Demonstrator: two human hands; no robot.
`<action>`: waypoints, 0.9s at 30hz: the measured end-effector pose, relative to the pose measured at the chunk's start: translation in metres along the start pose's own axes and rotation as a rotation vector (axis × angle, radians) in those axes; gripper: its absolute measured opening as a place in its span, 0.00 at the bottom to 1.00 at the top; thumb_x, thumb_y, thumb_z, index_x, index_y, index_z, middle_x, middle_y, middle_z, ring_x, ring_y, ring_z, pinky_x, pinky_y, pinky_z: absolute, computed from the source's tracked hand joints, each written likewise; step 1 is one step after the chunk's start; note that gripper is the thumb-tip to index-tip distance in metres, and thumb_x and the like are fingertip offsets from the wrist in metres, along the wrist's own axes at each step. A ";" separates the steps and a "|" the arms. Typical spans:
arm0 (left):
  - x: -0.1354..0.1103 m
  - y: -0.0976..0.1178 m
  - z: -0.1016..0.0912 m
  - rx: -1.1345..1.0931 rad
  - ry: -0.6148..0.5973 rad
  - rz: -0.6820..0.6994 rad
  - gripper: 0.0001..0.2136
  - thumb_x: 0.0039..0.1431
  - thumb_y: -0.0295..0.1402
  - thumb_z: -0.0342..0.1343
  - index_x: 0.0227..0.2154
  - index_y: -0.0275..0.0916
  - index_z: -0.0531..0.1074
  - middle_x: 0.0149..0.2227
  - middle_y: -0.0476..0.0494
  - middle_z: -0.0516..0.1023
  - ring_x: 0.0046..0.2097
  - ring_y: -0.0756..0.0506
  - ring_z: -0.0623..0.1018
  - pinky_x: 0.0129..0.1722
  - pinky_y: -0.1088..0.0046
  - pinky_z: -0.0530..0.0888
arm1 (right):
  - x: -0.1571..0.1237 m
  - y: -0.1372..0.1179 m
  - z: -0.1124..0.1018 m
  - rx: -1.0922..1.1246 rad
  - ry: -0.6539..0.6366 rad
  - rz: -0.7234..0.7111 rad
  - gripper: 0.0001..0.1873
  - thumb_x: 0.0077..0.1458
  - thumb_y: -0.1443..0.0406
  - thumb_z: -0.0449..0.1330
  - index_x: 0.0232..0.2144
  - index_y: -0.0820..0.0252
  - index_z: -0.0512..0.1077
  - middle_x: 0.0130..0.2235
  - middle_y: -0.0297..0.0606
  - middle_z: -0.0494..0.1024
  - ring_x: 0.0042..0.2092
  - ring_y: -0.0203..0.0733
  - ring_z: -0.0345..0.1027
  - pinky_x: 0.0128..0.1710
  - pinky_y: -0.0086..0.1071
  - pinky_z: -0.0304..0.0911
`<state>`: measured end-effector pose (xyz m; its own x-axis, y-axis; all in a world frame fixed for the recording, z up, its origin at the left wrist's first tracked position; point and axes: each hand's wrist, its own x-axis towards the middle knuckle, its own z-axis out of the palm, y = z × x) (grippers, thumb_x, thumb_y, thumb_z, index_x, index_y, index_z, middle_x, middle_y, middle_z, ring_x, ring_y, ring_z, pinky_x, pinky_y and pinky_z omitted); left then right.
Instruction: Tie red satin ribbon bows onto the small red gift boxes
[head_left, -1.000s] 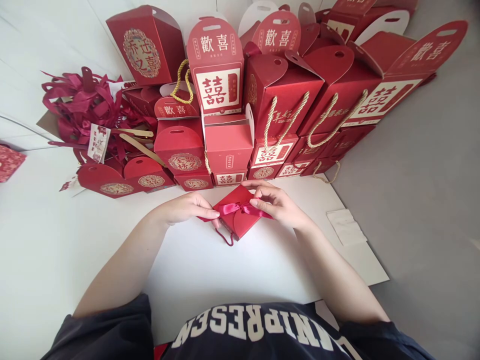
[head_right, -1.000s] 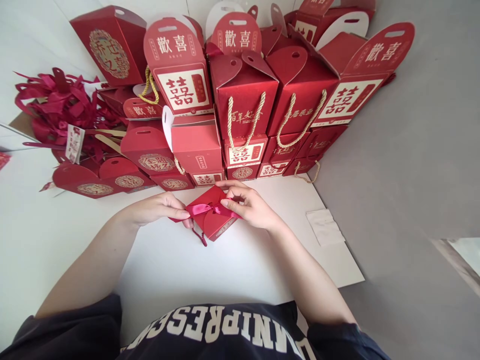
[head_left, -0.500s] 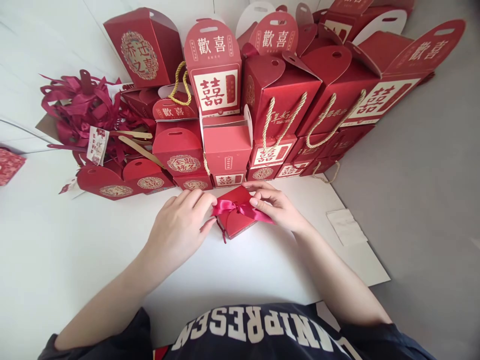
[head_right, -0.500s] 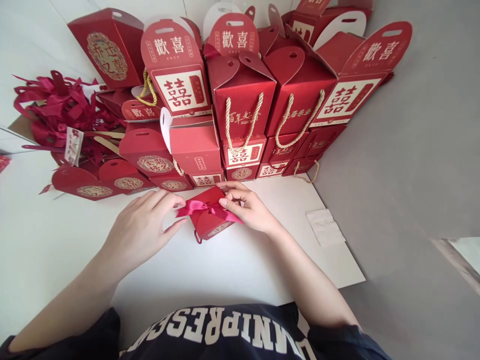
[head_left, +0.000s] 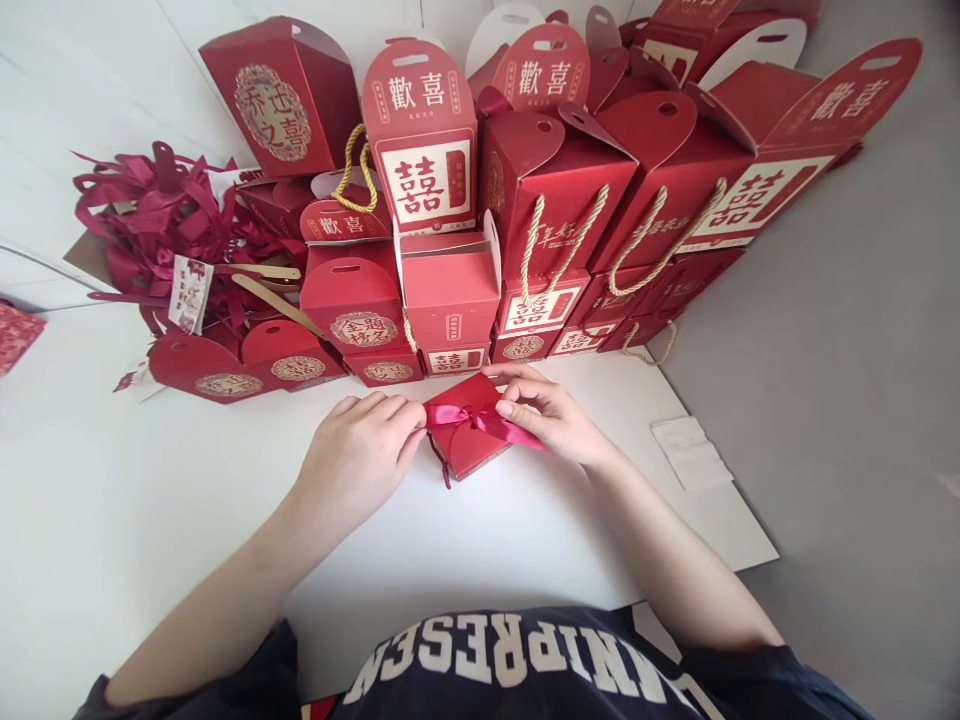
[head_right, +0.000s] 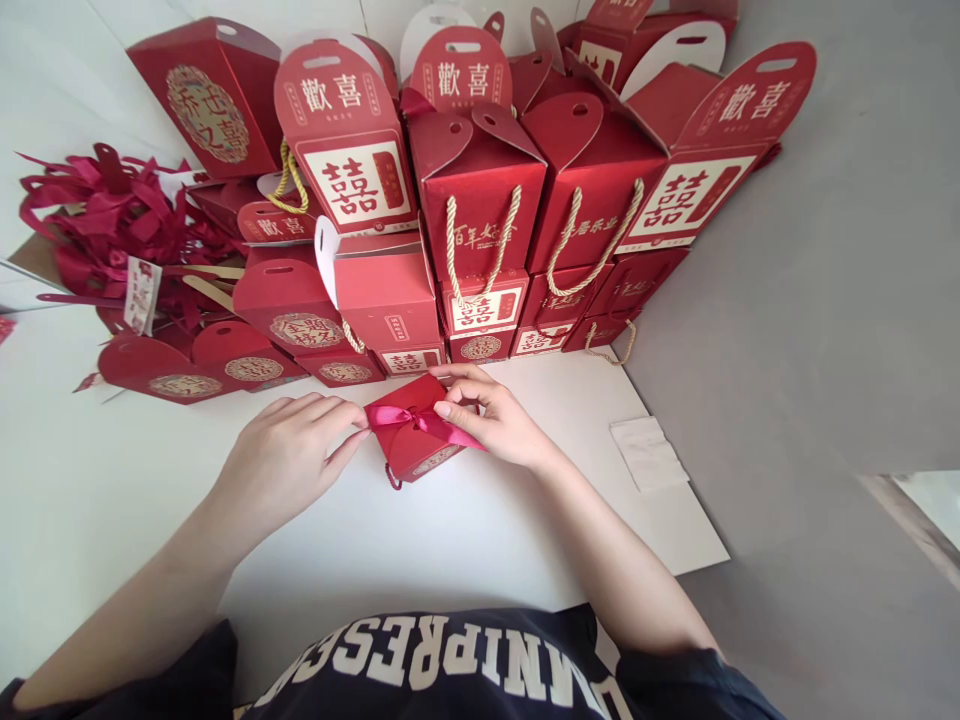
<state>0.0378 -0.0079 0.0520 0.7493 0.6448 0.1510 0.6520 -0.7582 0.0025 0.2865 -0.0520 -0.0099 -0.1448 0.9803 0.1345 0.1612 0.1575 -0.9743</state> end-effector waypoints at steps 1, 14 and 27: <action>0.001 0.001 -0.002 -0.069 0.002 -0.039 0.04 0.63 0.31 0.51 0.35 0.39 0.70 0.35 0.45 0.78 0.38 0.43 0.76 0.37 0.64 0.67 | 0.000 0.000 0.001 0.010 0.003 -0.001 0.14 0.62 0.56 0.59 0.28 0.58 0.70 0.59 0.42 0.68 0.57 0.47 0.65 0.54 0.39 0.62; 0.027 -0.030 0.015 -0.825 -0.177 0.014 0.09 0.61 0.39 0.57 0.32 0.39 0.76 0.39 0.46 0.68 0.40 0.49 0.72 0.41 0.74 0.70 | -0.009 -0.006 -0.031 -0.134 -0.023 0.158 0.22 0.64 0.49 0.52 0.27 0.58 0.68 0.27 0.33 0.72 0.31 0.38 0.67 0.35 0.32 0.62; 0.056 -0.050 0.025 -1.300 -0.435 -0.234 0.19 0.58 0.47 0.58 0.23 0.35 0.69 0.16 0.53 0.59 0.20 0.55 0.59 0.19 0.78 0.56 | -0.013 -0.052 0.071 -1.142 -0.108 -0.619 0.13 0.66 0.65 0.51 0.40 0.61 0.76 0.56 0.48 0.73 0.47 0.51 0.67 0.39 0.43 0.63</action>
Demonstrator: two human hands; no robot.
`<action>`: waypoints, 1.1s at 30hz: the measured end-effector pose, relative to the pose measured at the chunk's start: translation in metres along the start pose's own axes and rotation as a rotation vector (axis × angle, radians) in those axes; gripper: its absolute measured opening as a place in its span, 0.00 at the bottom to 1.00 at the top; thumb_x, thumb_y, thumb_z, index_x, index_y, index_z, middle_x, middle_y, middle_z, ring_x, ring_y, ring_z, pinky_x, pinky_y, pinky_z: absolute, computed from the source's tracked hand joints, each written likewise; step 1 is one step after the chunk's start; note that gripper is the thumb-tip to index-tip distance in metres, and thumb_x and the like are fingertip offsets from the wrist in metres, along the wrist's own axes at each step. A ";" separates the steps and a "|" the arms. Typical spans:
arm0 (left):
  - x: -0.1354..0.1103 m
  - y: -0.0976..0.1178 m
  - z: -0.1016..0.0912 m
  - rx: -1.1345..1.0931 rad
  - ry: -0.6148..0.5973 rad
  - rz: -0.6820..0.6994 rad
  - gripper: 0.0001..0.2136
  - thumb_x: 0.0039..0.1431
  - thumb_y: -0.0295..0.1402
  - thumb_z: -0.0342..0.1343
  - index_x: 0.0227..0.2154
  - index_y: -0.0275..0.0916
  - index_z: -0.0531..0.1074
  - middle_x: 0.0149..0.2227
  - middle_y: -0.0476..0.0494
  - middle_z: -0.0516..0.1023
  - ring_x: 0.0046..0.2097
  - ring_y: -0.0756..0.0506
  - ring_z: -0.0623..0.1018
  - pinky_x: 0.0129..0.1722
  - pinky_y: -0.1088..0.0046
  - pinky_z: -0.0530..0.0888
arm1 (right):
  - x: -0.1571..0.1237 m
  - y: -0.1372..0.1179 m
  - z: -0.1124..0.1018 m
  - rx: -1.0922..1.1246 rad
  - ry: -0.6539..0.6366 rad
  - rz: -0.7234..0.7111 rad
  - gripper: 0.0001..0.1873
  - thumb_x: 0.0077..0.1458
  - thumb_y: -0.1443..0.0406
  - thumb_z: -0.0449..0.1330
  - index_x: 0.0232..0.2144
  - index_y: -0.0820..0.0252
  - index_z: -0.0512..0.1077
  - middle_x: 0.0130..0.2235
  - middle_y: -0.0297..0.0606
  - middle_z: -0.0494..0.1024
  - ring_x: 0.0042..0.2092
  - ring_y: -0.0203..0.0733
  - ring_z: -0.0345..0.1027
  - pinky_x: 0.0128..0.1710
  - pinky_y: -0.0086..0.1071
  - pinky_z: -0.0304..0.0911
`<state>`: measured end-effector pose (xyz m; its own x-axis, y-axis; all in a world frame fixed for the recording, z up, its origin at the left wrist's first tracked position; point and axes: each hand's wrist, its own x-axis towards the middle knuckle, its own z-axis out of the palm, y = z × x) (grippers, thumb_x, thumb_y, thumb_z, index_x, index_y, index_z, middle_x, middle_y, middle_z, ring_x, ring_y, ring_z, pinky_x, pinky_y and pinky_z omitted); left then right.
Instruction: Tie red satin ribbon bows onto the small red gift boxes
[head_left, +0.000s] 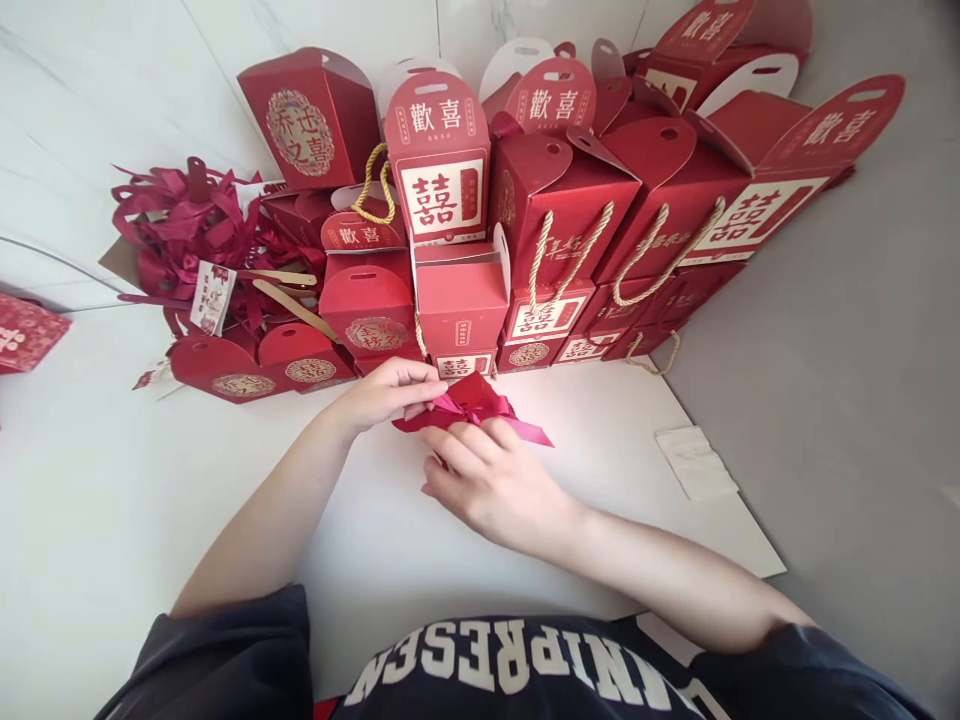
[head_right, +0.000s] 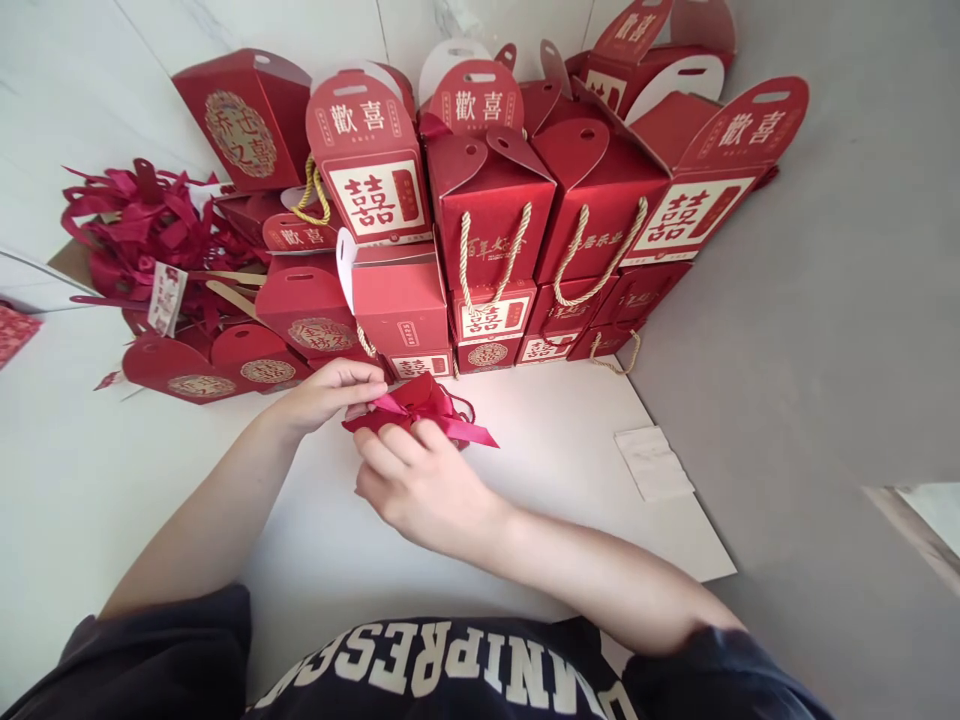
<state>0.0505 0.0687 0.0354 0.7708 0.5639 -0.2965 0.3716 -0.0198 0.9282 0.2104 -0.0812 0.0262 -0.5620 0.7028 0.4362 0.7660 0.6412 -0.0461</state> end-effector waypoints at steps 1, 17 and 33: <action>0.000 -0.001 0.001 -0.017 -0.002 -0.005 0.19 0.58 0.46 0.58 0.23 0.35 0.69 0.17 0.53 0.60 0.20 0.55 0.59 0.19 0.78 0.55 | 0.004 -0.008 0.010 -0.057 -0.014 -0.009 0.13 0.66 0.67 0.51 0.42 0.64 0.76 0.59 0.51 0.70 0.47 0.51 0.66 0.39 0.43 0.64; 0.003 -0.008 0.017 0.332 0.224 0.093 0.26 0.48 0.48 0.65 0.19 0.38 0.52 0.20 0.56 0.52 0.24 0.55 0.55 0.24 0.77 0.52 | -0.030 0.032 0.006 0.523 0.149 0.076 0.14 0.63 0.71 0.54 0.46 0.53 0.76 0.46 0.36 0.82 0.43 0.44 0.73 0.41 0.39 0.69; -0.007 0.003 0.022 0.517 0.171 0.103 0.25 0.58 0.50 0.55 0.17 0.36 0.58 0.19 0.54 0.54 0.24 0.54 0.55 0.25 0.74 0.52 | -0.058 0.071 -0.020 1.021 -0.063 0.846 0.17 0.62 0.51 0.56 0.45 0.56 0.70 0.17 0.24 0.68 0.20 0.33 0.62 0.25 0.28 0.58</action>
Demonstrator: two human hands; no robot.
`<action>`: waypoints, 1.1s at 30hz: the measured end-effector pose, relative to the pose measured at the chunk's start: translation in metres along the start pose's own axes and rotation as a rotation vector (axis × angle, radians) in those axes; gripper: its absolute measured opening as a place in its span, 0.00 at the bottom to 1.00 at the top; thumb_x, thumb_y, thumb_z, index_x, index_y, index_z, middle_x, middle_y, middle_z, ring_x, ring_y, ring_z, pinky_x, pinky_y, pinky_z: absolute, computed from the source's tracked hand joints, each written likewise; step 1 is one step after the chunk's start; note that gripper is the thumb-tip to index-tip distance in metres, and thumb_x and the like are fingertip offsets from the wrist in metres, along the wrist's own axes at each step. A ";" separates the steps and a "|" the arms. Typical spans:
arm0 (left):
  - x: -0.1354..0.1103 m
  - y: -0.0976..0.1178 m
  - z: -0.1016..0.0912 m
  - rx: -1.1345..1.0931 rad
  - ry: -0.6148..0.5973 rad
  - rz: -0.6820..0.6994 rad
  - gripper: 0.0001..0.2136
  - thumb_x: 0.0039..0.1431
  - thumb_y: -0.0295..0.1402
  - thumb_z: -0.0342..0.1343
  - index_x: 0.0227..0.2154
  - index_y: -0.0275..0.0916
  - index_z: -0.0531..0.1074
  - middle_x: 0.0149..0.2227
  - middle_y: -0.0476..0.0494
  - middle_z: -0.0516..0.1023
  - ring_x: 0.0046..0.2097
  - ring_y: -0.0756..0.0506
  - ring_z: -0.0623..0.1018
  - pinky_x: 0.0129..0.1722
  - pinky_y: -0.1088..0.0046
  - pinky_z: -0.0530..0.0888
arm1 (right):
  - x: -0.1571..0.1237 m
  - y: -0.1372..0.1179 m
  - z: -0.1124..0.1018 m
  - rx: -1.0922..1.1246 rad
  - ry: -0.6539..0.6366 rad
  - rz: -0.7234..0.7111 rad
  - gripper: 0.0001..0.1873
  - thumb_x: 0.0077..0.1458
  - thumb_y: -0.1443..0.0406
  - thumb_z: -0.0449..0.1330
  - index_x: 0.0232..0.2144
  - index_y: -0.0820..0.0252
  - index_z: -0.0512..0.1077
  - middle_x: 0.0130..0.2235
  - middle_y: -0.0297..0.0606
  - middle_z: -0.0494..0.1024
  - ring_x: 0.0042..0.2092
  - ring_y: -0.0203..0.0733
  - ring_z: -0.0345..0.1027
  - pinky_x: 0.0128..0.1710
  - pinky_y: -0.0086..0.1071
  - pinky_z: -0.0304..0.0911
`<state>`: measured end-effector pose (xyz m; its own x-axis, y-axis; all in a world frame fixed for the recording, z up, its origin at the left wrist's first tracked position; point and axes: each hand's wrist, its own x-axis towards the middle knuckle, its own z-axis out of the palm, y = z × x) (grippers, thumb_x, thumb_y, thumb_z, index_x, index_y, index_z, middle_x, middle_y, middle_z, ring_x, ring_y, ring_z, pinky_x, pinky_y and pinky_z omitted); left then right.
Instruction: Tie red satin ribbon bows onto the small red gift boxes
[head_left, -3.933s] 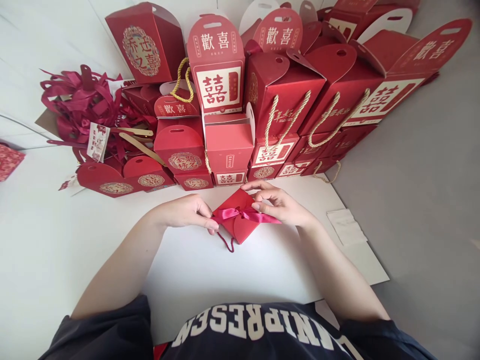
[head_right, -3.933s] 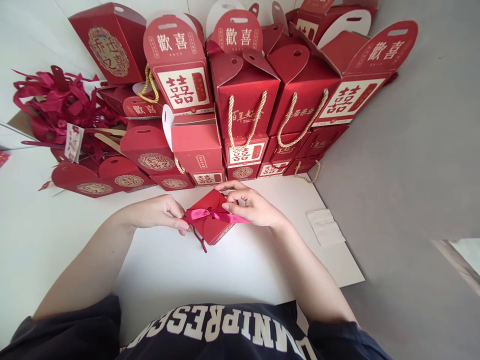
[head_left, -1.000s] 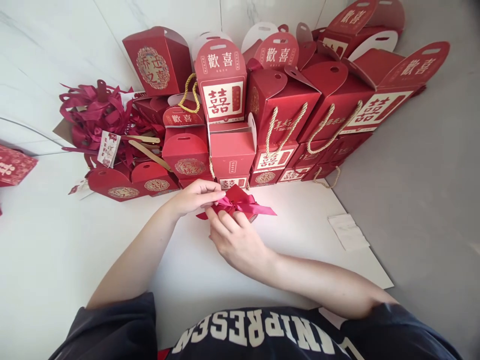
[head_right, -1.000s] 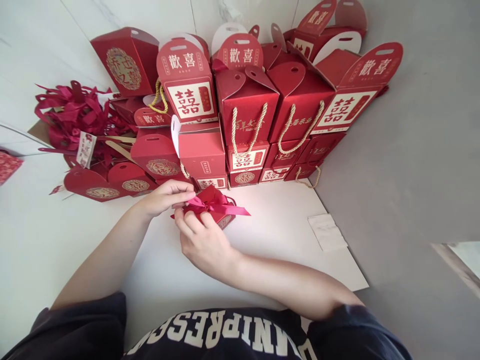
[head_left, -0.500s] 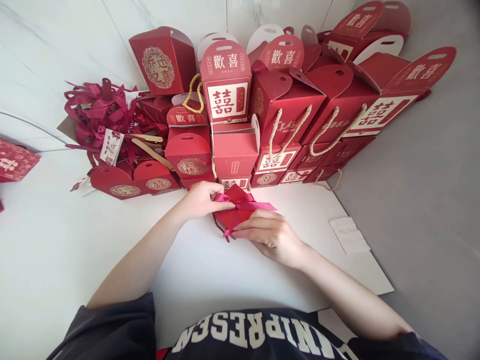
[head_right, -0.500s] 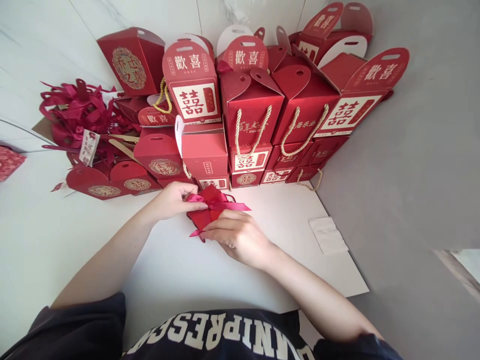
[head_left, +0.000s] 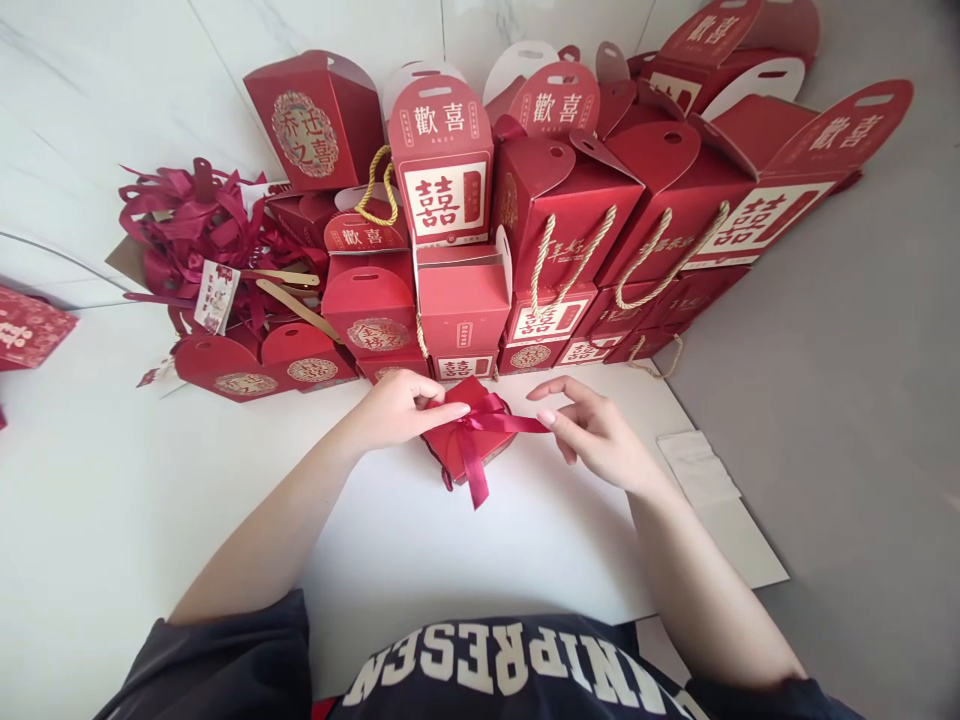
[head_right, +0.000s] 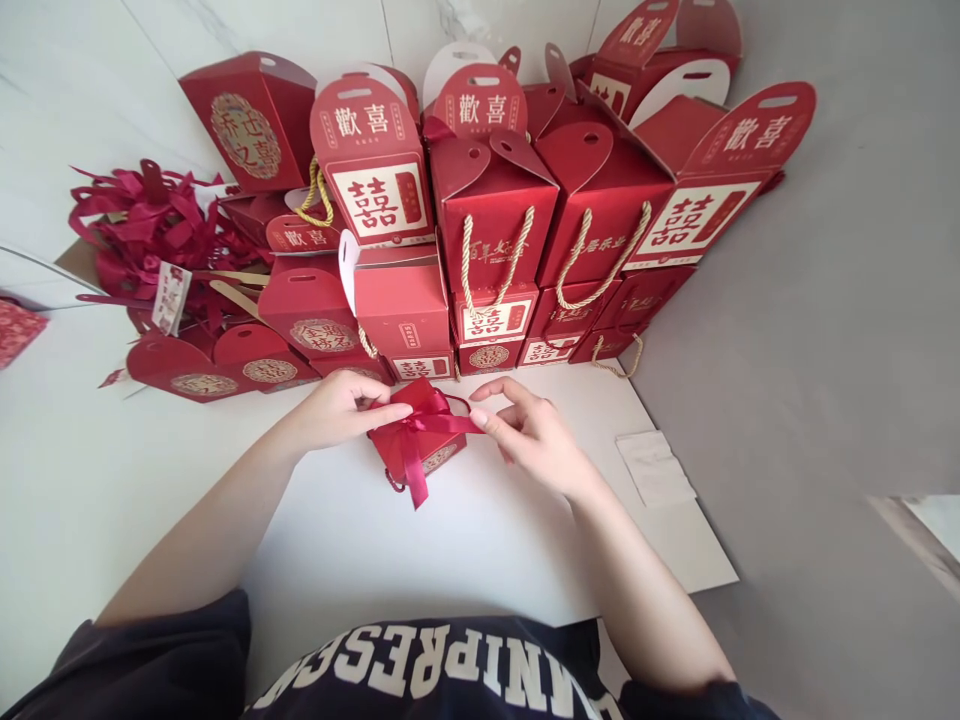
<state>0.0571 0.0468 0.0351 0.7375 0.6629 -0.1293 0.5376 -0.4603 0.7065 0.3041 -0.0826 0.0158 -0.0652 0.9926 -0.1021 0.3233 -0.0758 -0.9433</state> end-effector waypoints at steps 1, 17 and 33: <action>0.000 0.001 0.000 0.025 0.004 0.003 0.25 0.57 0.50 0.56 0.16 0.36 0.57 0.19 0.54 0.54 0.24 0.54 0.54 0.25 0.74 0.52 | 0.002 0.002 0.001 -0.023 0.029 0.042 0.18 0.63 0.50 0.54 0.43 0.57 0.70 0.16 0.24 0.66 0.20 0.33 0.60 0.25 0.28 0.57; -0.004 0.000 -0.010 0.085 -0.023 -0.095 0.27 0.59 0.52 0.53 0.14 0.36 0.56 0.17 0.53 0.57 0.22 0.54 0.56 0.24 0.73 0.53 | 0.023 0.022 0.014 0.452 -0.060 0.247 0.30 0.61 0.41 0.47 0.32 0.61 0.70 0.19 0.35 0.75 0.16 0.31 0.61 0.17 0.25 0.52; -0.004 -0.002 -0.011 0.086 -0.059 -0.105 0.28 0.56 0.50 0.57 0.16 0.37 0.49 0.19 0.54 0.50 0.23 0.54 0.52 0.23 0.73 0.51 | 0.033 0.030 0.024 0.677 -0.055 0.162 0.20 0.49 0.53 0.69 0.25 0.60 0.66 0.18 0.25 0.70 0.16 0.26 0.56 0.16 0.22 0.49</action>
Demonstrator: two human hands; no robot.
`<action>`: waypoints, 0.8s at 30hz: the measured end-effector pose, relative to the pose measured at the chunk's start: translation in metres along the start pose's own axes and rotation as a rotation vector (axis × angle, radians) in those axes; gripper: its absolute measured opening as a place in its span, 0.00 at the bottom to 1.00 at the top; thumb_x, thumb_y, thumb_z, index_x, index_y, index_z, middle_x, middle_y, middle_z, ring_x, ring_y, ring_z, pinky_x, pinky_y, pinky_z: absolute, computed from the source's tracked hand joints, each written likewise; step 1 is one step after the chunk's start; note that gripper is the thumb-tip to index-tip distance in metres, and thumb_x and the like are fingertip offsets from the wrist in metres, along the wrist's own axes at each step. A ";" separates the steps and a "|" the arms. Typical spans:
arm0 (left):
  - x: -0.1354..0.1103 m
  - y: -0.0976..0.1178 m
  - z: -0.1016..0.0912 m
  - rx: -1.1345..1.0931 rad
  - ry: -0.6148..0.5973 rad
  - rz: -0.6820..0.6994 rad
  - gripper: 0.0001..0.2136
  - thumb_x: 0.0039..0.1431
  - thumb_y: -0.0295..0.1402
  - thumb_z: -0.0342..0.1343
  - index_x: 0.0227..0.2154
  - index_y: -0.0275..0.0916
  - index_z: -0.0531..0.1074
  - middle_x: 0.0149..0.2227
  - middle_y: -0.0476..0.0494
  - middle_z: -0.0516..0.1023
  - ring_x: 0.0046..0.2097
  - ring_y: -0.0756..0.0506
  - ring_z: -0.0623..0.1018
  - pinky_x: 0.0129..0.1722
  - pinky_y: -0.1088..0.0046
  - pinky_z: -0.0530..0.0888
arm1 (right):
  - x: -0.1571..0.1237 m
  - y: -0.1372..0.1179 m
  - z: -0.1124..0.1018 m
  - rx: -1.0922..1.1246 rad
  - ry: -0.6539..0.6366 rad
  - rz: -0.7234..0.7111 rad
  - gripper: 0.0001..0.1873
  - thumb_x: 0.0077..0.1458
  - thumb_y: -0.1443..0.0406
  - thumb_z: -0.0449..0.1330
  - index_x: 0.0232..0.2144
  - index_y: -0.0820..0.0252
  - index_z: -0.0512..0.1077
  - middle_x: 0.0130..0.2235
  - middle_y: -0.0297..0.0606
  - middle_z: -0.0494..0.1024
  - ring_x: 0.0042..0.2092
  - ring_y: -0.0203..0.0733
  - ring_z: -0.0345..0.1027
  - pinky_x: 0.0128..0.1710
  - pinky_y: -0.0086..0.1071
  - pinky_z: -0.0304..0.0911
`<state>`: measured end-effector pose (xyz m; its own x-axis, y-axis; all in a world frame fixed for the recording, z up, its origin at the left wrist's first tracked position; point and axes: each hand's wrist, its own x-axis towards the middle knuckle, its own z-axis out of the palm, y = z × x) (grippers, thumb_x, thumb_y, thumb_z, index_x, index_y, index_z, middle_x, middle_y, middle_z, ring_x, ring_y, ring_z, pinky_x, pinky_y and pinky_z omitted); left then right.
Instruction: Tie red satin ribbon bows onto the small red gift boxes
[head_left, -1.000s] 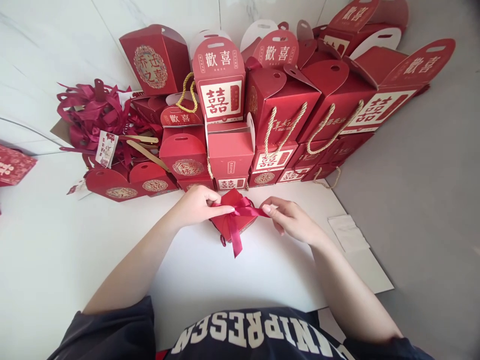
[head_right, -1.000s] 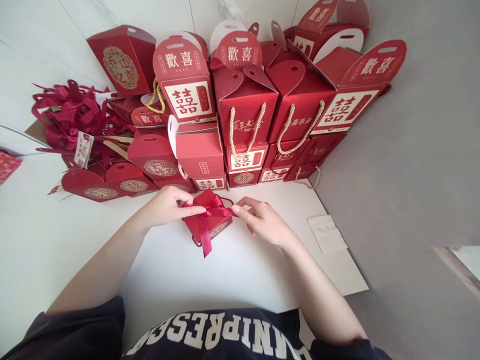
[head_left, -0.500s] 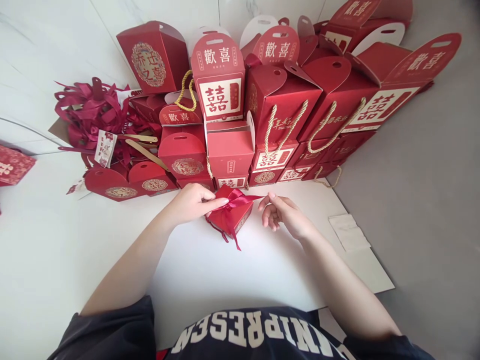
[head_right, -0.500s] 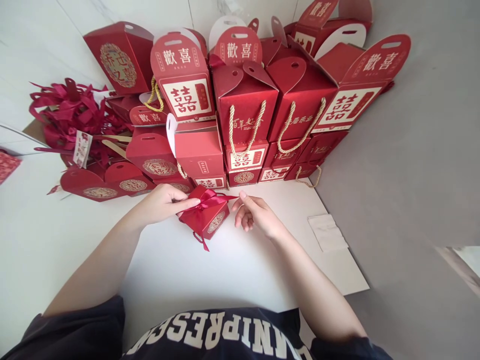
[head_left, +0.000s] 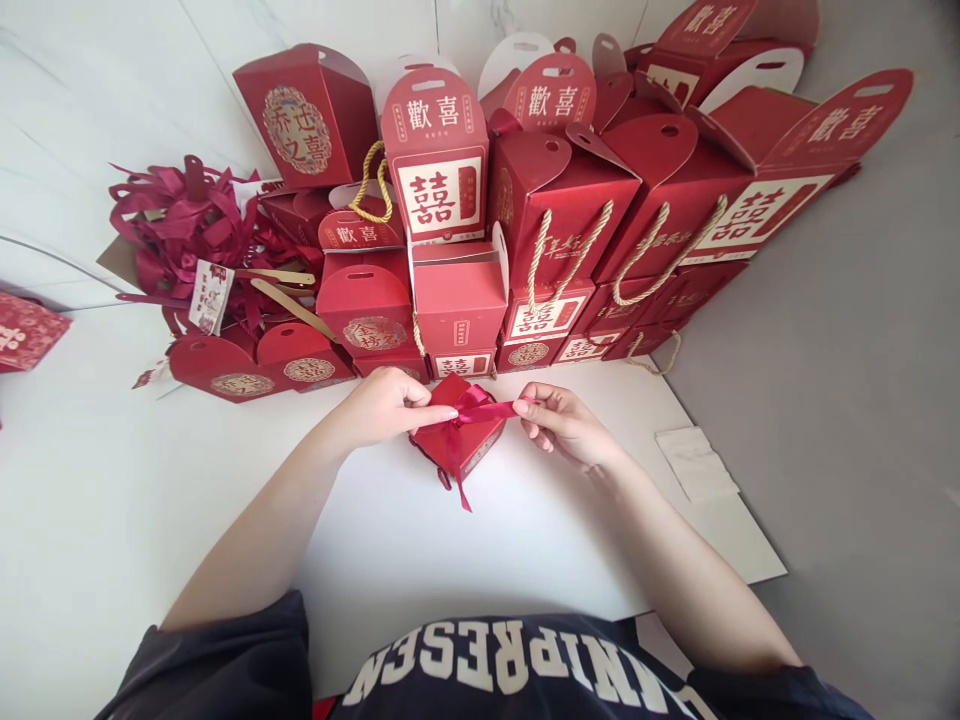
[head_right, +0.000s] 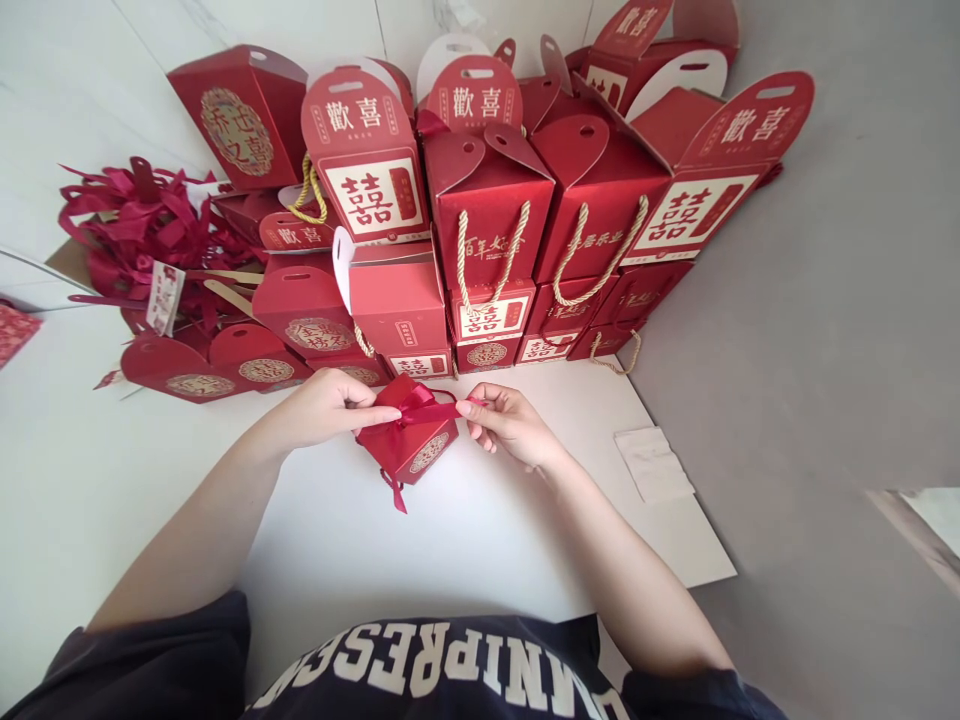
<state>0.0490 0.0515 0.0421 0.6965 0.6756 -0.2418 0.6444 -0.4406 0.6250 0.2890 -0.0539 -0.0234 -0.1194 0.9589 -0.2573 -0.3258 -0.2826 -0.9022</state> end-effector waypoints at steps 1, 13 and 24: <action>0.000 0.000 0.000 0.012 0.004 -0.002 0.28 0.56 0.50 0.57 0.16 0.37 0.48 0.19 0.54 0.50 0.23 0.54 0.52 0.23 0.72 0.51 | -0.005 -0.003 -0.001 -0.030 0.003 0.006 0.20 0.48 0.54 0.70 0.25 0.60 0.66 0.18 0.26 0.71 0.16 0.26 0.58 0.16 0.22 0.51; -0.003 0.004 0.006 0.233 0.094 0.022 0.30 0.55 0.52 0.56 0.17 0.36 0.47 0.18 0.54 0.49 0.24 0.53 0.50 0.24 0.71 0.50 | -0.057 0.020 0.042 -0.146 -0.269 0.308 0.22 0.57 0.48 0.60 0.25 0.61 0.68 0.17 0.31 0.74 0.15 0.30 0.64 0.15 0.22 0.57; -0.009 0.015 0.010 0.319 0.115 0.056 0.30 0.45 0.60 0.60 0.15 0.38 0.57 0.15 0.53 0.61 0.21 0.51 0.60 0.24 0.72 0.51 | -0.040 -0.056 0.000 -1.053 -0.350 -0.062 0.09 0.60 0.62 0.58 0.40 0.53 0.78 0.36 0.39 0.82 0.35 0.45 0.74 0.34 0.33 0.64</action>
<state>0.0553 0.0331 0.0465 0.7052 0.6993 -0.1171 0.6849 -0.6292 0.3673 0.3118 -0.0761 0.0370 -0.4428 0.8641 -0.2395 0.5988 0.0861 -0.7963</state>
